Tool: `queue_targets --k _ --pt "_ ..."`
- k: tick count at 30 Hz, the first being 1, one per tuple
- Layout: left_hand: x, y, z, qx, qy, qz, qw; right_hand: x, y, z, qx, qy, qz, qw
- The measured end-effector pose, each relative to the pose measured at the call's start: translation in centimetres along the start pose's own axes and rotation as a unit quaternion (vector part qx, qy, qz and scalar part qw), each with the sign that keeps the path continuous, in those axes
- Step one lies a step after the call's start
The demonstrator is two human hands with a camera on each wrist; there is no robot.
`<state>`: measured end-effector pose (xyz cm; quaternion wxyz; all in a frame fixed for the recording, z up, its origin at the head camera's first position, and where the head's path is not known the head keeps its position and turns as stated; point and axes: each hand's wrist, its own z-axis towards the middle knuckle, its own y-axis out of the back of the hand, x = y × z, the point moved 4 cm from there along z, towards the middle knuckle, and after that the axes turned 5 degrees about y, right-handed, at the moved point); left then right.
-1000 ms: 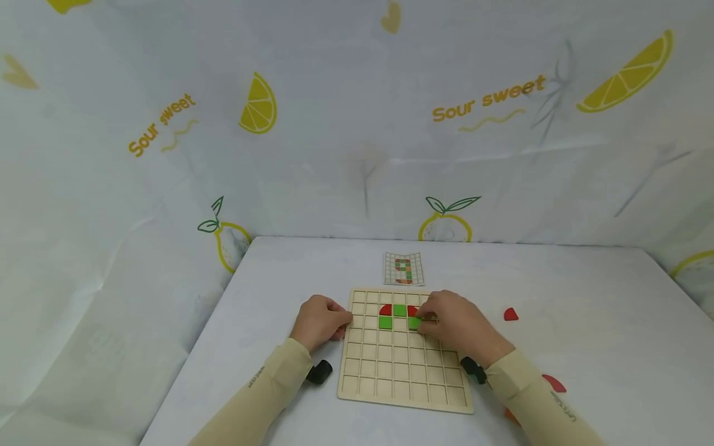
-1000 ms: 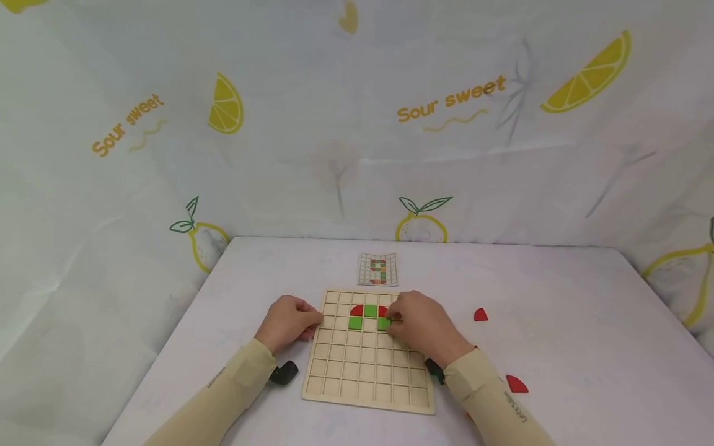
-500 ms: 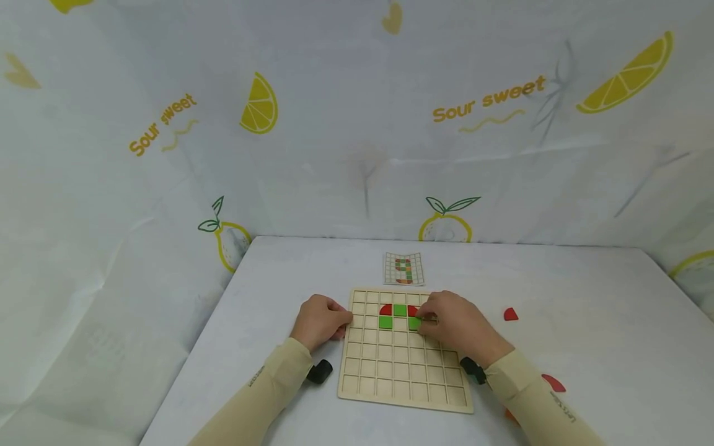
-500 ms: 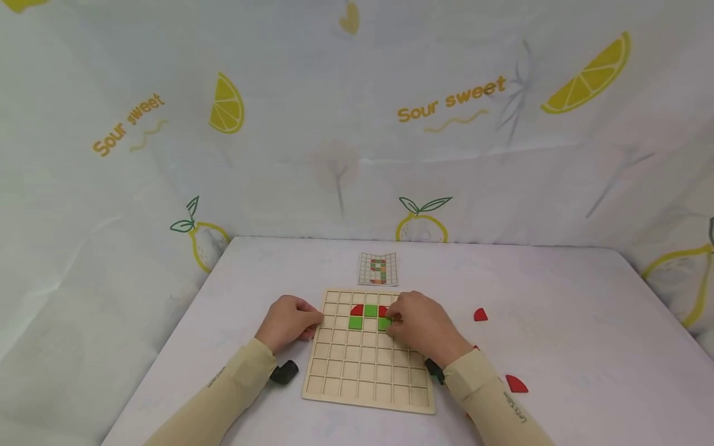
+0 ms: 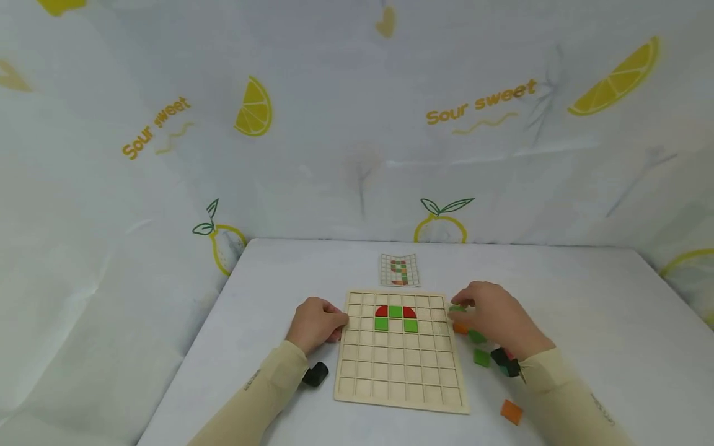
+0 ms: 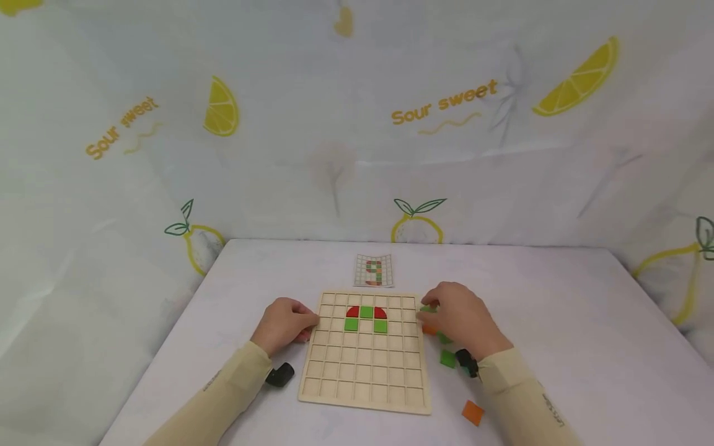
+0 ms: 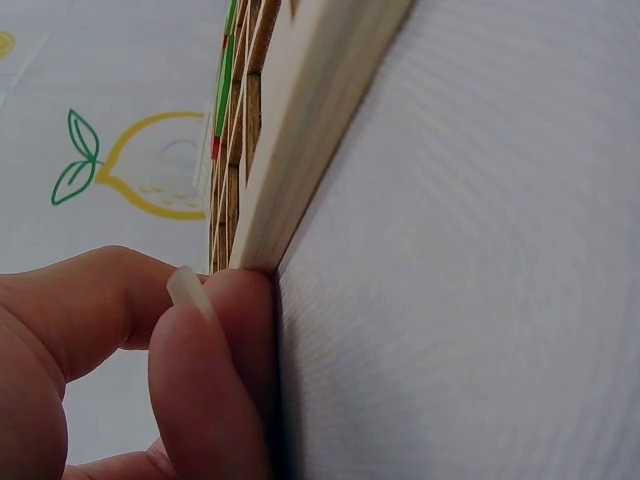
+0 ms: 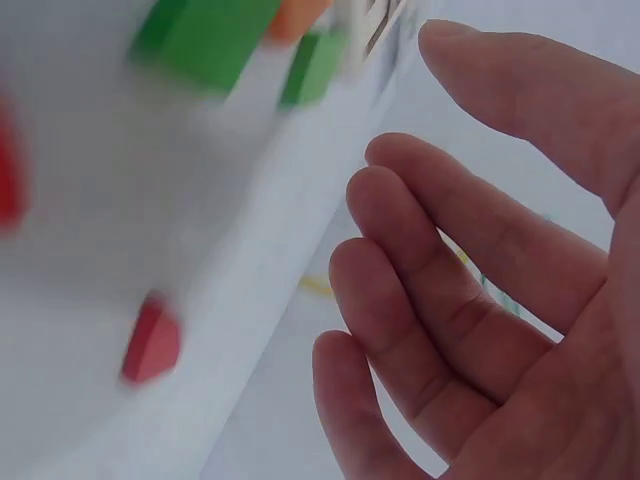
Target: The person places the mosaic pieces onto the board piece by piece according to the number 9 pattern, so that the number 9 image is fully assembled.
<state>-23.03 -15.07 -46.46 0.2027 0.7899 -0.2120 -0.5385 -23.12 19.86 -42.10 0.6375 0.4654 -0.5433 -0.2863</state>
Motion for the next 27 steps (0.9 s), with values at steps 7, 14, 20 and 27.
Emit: queue_targets --k 7,14,20,27 --pt "0.0 0.1 -0.1 -0.003 0.003 0.007 1.0000 -6.2 2.2 -2.4 -0.004 -0.066 -0.017 0.9977" --pt "0.1 0.0 0.0 -0.003 0.004 0.012 0.9999 -9.3 2.8 -3.6 -0.002 -0.121 -0.011 0.9926" --pt "0.3 0.0 0.0 -0.003 0.006 0.010 0.9999 -8.9 1.9 -3.1 0.005 -0.113 -0.005 0.9936" --pt "0.1 -0.1 -0.1 0.001 0.001 0.009 1.0000 -8.4 1.3 -2.8 0.013 -0.110 -0.001 0.9938"
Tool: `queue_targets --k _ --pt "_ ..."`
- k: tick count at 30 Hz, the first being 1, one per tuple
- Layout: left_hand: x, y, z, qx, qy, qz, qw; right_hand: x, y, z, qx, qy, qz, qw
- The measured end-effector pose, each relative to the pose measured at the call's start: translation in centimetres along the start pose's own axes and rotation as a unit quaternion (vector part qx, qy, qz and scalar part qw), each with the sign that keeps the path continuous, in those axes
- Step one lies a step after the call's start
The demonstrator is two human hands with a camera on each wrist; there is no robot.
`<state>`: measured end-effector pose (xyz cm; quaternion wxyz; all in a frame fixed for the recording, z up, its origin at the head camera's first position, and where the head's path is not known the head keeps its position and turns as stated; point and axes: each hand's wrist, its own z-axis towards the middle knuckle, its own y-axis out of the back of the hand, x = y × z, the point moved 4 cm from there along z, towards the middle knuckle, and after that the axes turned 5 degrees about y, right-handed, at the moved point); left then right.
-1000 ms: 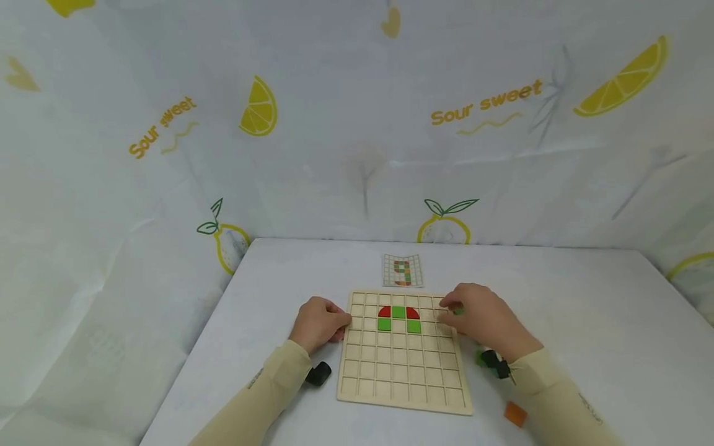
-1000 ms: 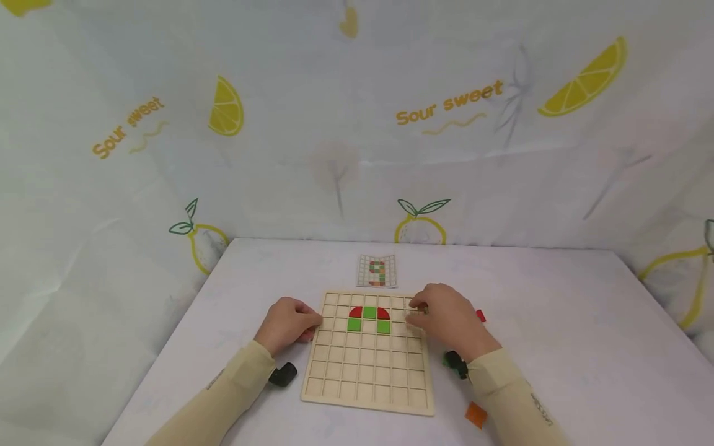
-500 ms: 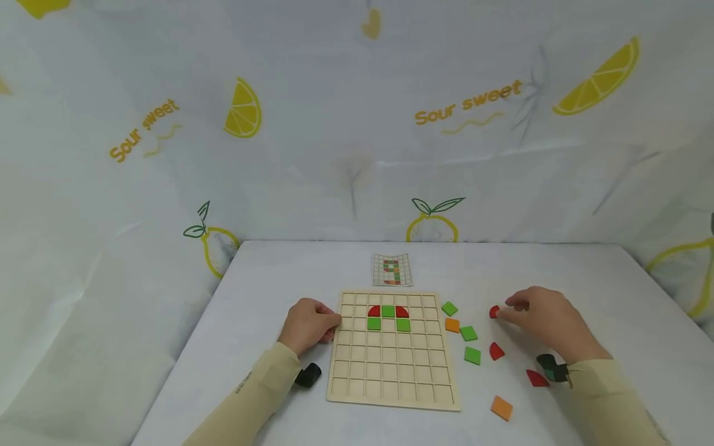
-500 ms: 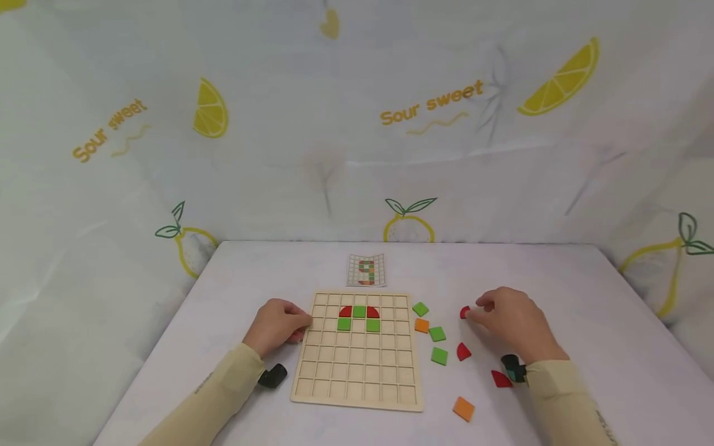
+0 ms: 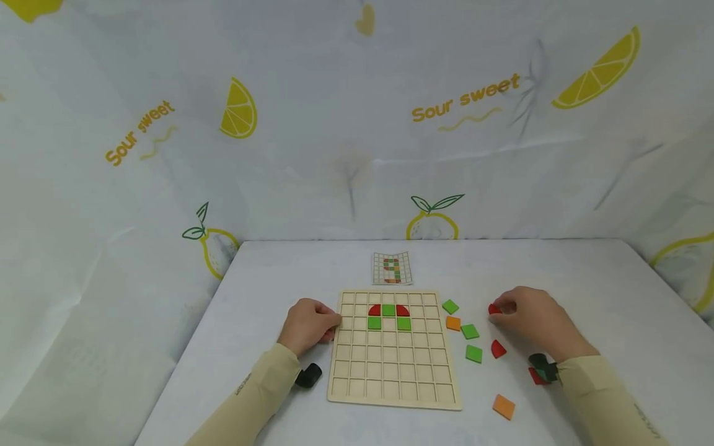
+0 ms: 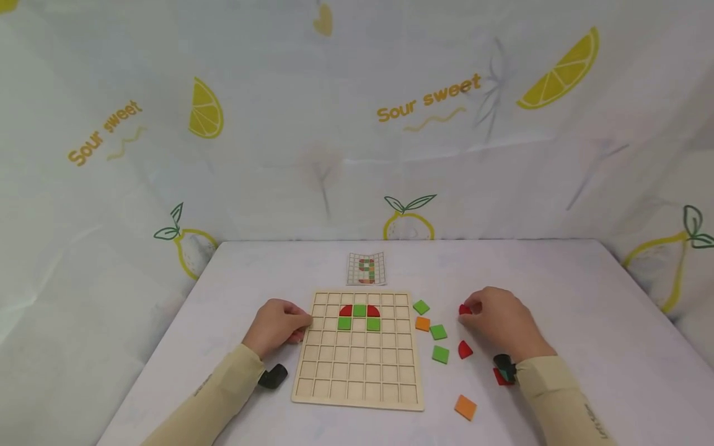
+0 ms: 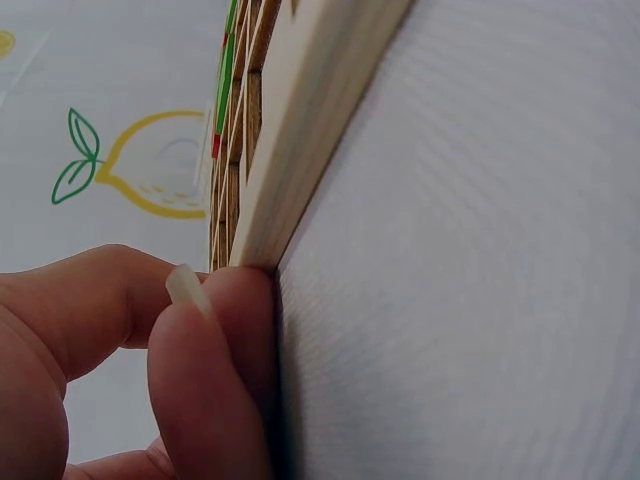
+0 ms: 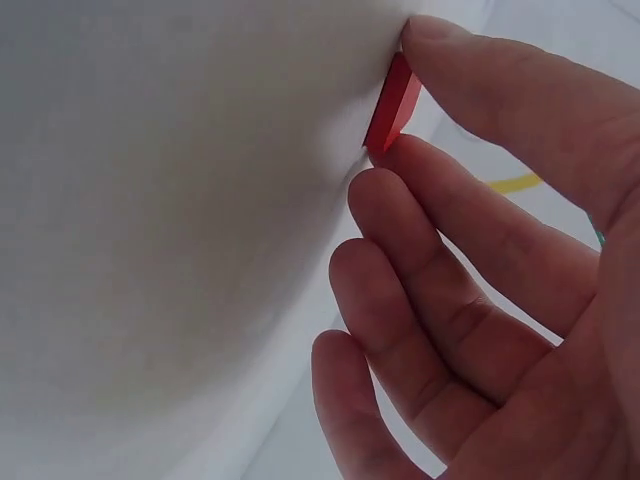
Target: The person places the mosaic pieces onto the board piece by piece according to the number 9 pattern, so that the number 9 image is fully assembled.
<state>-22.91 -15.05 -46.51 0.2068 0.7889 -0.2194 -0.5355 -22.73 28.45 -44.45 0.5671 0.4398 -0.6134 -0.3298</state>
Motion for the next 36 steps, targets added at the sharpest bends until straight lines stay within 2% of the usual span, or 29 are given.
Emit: queue_targets --k 12,17,23,28,36 --pt "0.0 0.1 0.0 -0.004 0.009 0.001 1.0000 0.0 0.0 0.2 -0.005 -0.005 -0.011 0.9999" --pt "-0.1 0.0 0.1 0.002 0.005 -0.006 1.0000 0.7 -0.1 0.0 -0.004 0.014 -0.010 0.9998" --pt "-0.2 0.0 -0.1 -0.002 -0.006 -0.009 0.9999 4.1 -0.2 0.1 -0.007 0.071 -0.002 0.9974" --pt "-0.1 0.1 -0.1 -0.001 -0.004 -0.009 0.9999 7.5 -0.9 0.8 0.007 0.087 0.009 0.9961" --pt "-0.2 0.2 -0.1 0.001 0.001 -0.008 1.0000 12.8 -2.7 1.5 0.009 0.130 0.006 0.9915"
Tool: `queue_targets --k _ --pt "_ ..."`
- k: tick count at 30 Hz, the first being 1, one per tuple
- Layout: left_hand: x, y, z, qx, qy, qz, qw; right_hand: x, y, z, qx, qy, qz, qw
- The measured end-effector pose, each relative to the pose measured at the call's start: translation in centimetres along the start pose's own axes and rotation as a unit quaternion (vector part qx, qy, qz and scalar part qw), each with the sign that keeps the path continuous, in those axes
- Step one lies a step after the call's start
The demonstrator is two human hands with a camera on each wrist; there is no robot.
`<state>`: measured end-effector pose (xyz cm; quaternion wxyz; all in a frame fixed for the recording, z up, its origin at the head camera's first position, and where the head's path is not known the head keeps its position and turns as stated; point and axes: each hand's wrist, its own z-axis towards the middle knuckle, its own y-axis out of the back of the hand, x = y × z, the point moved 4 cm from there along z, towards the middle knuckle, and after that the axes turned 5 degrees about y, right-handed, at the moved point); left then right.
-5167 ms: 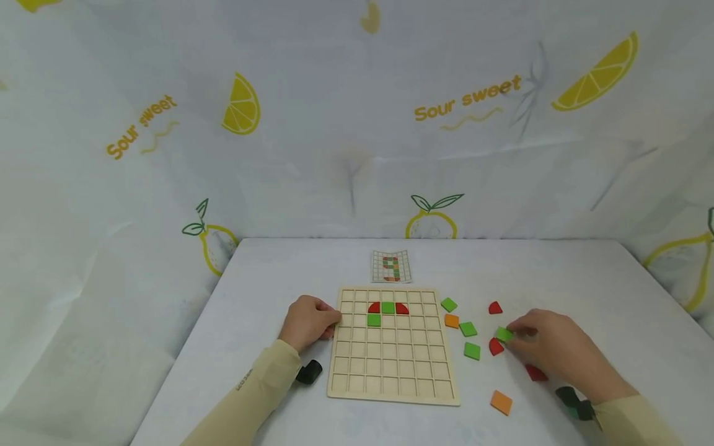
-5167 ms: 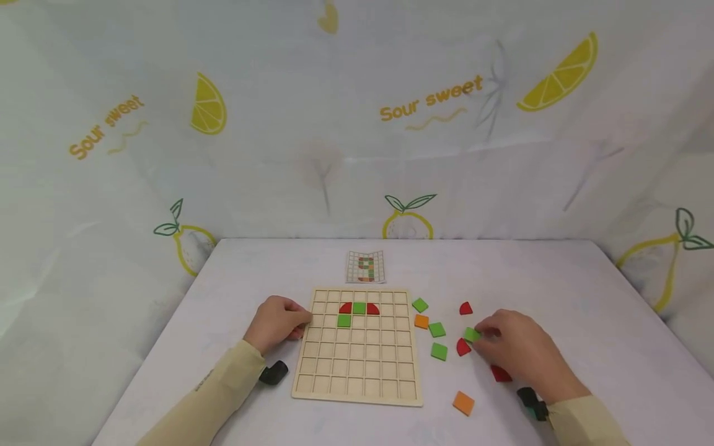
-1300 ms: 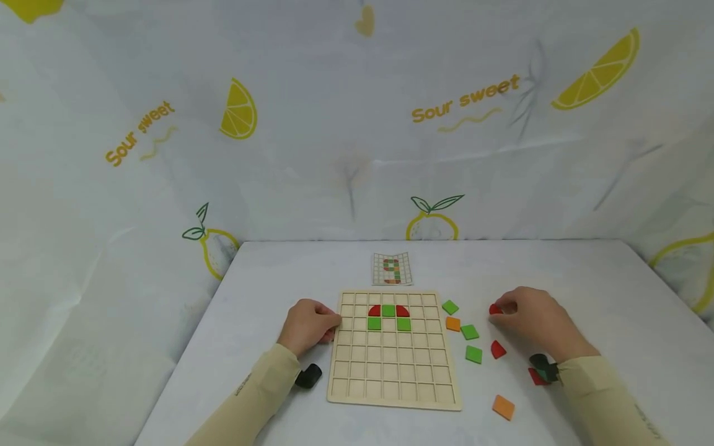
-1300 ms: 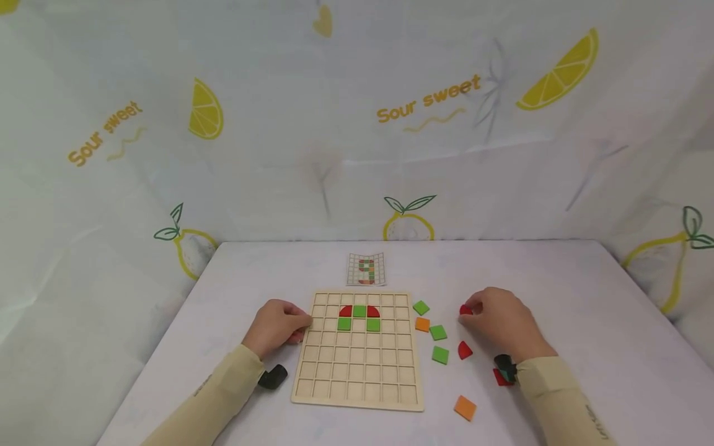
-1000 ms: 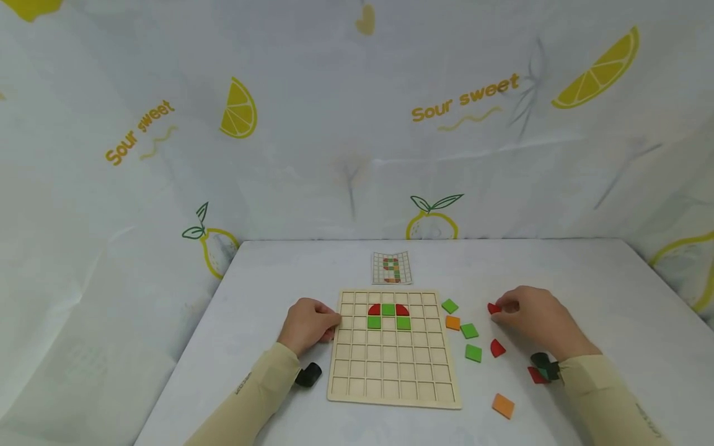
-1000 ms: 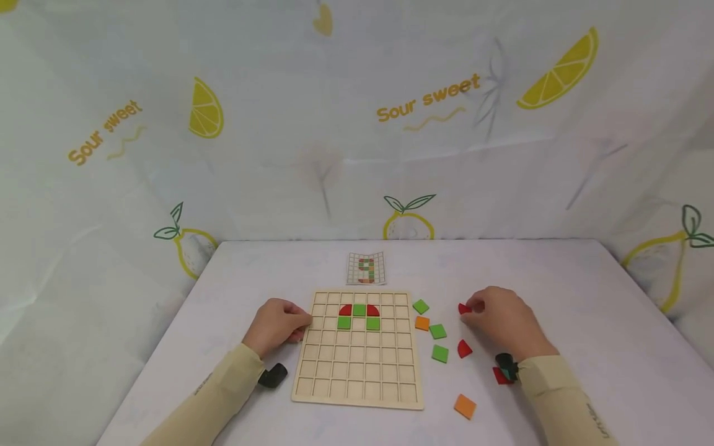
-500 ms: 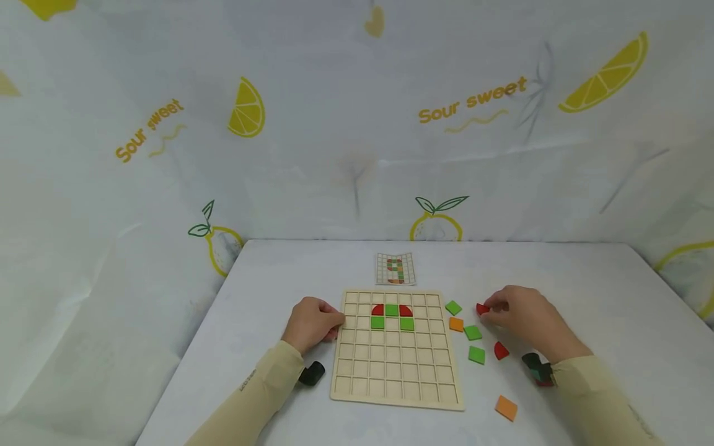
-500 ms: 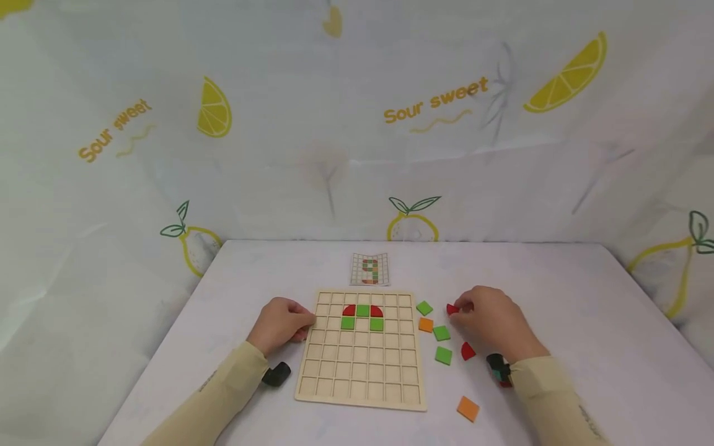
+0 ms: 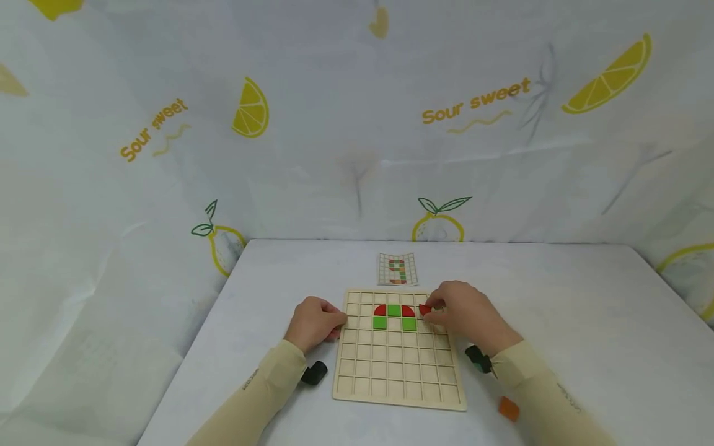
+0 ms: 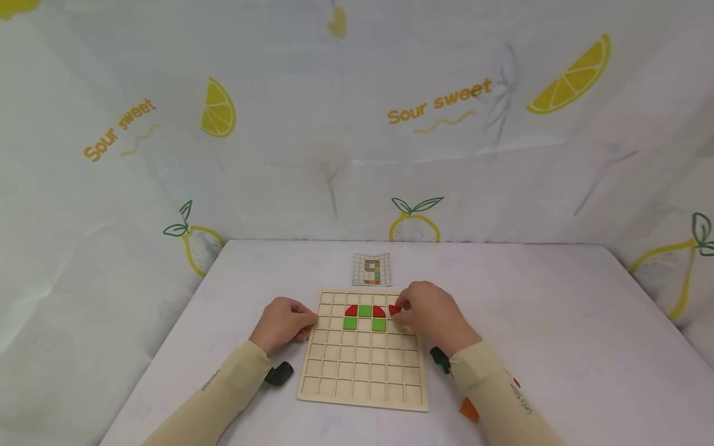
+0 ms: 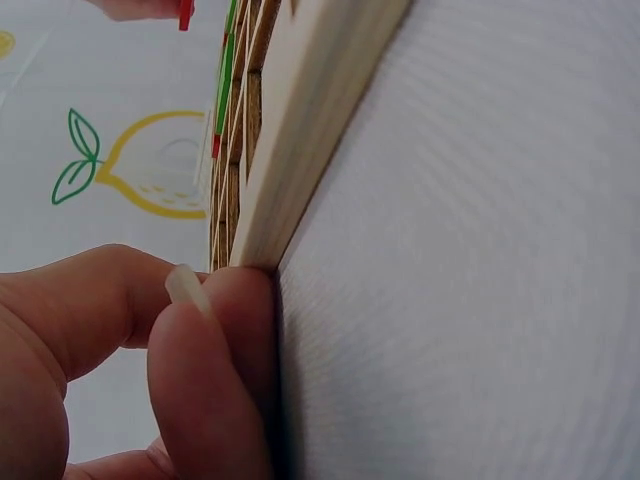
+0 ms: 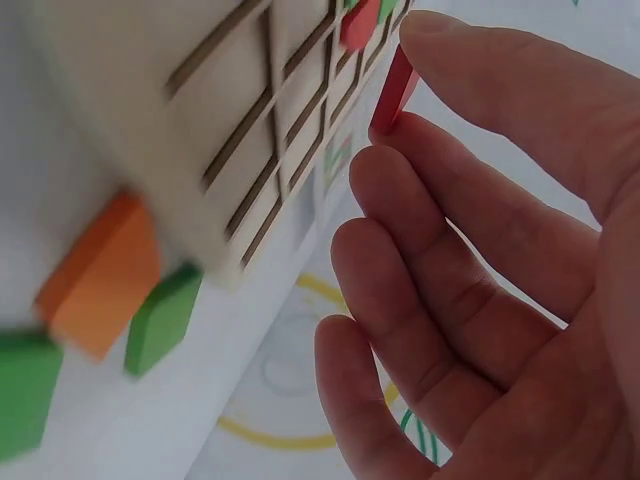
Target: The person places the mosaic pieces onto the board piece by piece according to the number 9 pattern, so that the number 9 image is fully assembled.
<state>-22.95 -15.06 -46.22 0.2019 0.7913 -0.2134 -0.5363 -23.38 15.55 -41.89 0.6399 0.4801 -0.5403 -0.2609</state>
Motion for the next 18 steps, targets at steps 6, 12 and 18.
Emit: queue_targets --k 6,12,18 --pt "-0.1 0.1 -0.1 0.004 -0.005 -0.004 1.0000 2.9 -1.6 0.6 -0.002 0.036 -0.011 0.9993" --pt "-0.3 0.1 0.0 0.003 -0.005 0.000 1.0000 5.0 -2.8 0.8 -0.004 0.059 -0.026 0.9979" --pt "-0.1 0.2 0.0 0.004 -0.007 -0.003 1.0000 7.4 -3.9 0.5 0.000 0.088 -0.034 0.9956"
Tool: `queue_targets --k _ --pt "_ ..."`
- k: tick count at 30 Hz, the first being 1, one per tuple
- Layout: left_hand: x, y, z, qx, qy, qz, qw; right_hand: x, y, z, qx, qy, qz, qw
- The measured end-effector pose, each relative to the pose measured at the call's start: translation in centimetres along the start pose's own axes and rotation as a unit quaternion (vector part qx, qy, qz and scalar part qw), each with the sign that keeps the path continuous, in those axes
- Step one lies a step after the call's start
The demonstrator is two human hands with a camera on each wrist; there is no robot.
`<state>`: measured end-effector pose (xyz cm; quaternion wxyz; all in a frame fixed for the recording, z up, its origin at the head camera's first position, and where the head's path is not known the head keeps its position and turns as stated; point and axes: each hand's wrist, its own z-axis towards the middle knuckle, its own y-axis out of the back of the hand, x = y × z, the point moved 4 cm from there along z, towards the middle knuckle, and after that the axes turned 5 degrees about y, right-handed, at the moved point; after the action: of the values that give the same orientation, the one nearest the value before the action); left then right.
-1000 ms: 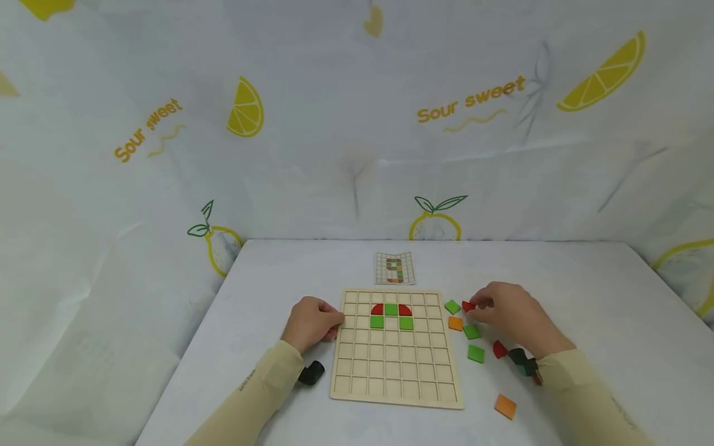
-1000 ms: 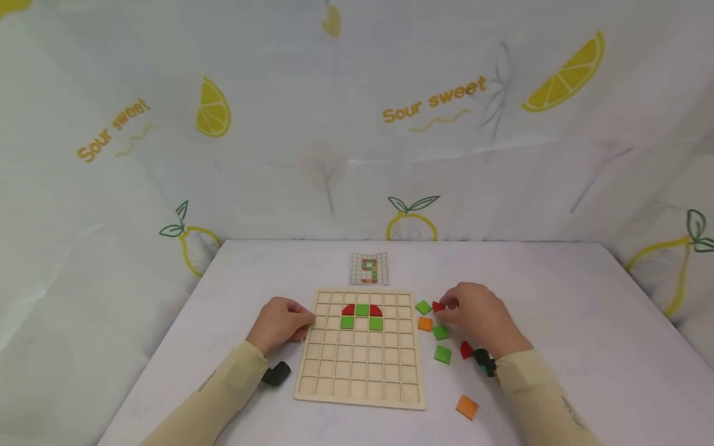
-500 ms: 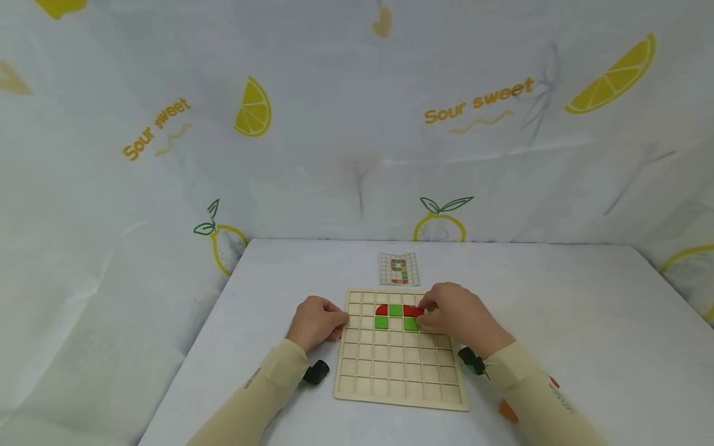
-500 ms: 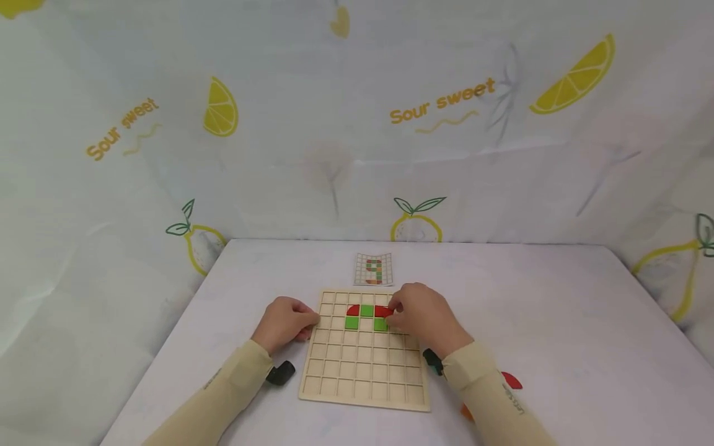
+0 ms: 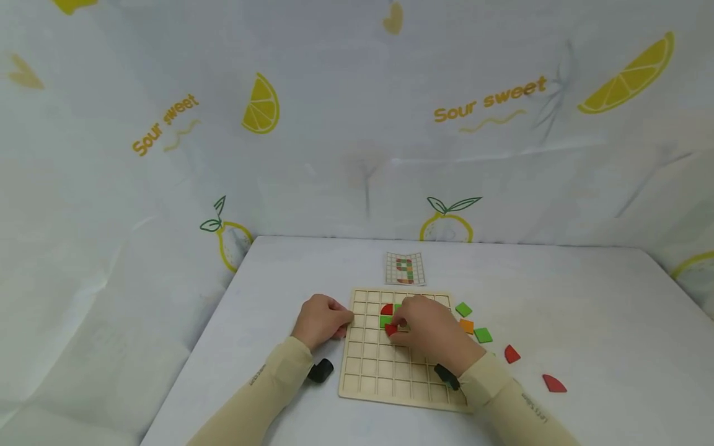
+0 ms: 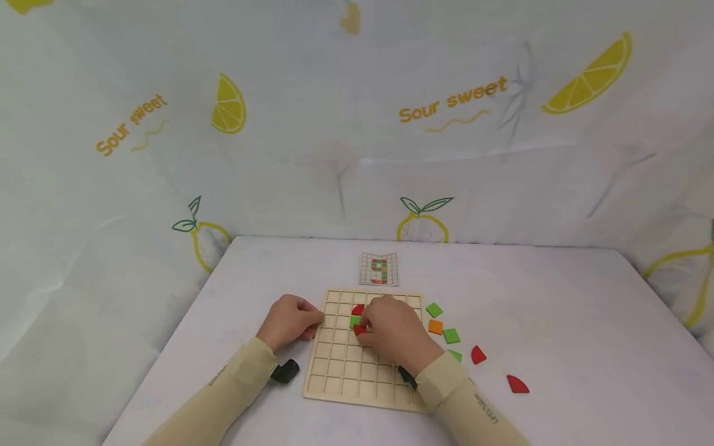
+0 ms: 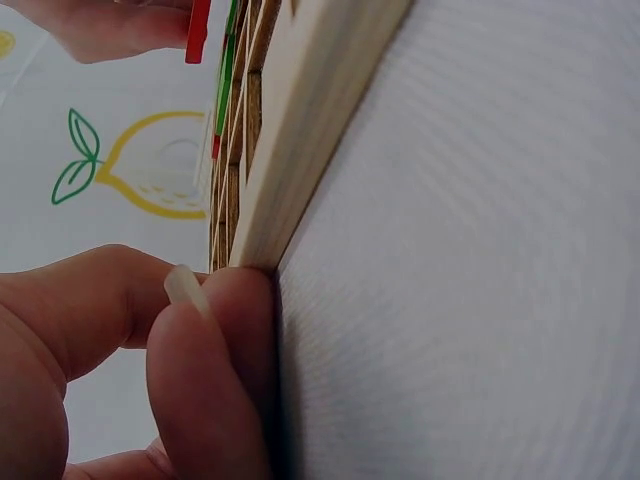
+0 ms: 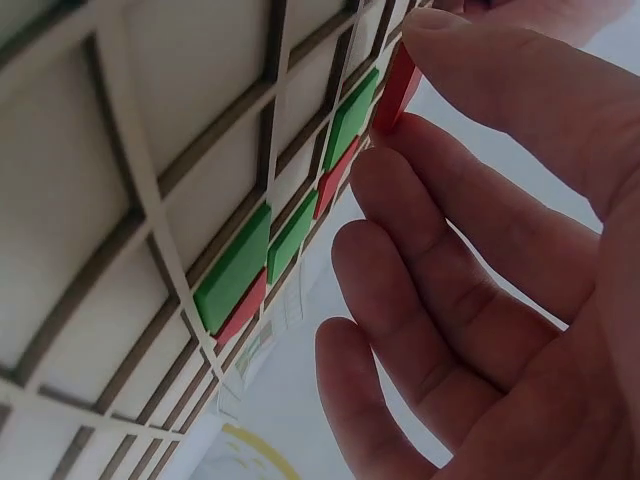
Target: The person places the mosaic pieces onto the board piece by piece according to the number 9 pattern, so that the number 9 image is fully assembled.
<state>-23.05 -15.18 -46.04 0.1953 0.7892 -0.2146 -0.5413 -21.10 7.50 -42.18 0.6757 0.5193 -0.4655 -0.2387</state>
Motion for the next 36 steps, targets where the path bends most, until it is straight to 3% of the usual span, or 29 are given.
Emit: queue_targets --k 12,36 --pt "-0.1 -0.1 0.0 0.001 0.005 0.001 1.0000 0.6 -1.1 0.3 -0.019 0.032 -0.017 0.9991" --pt "0.1 -0.1 0.0 0.000 0.009 0.003 1.0000 0.5 -1.4 0.2 -0.014 0.025 -0.018 0.9994"
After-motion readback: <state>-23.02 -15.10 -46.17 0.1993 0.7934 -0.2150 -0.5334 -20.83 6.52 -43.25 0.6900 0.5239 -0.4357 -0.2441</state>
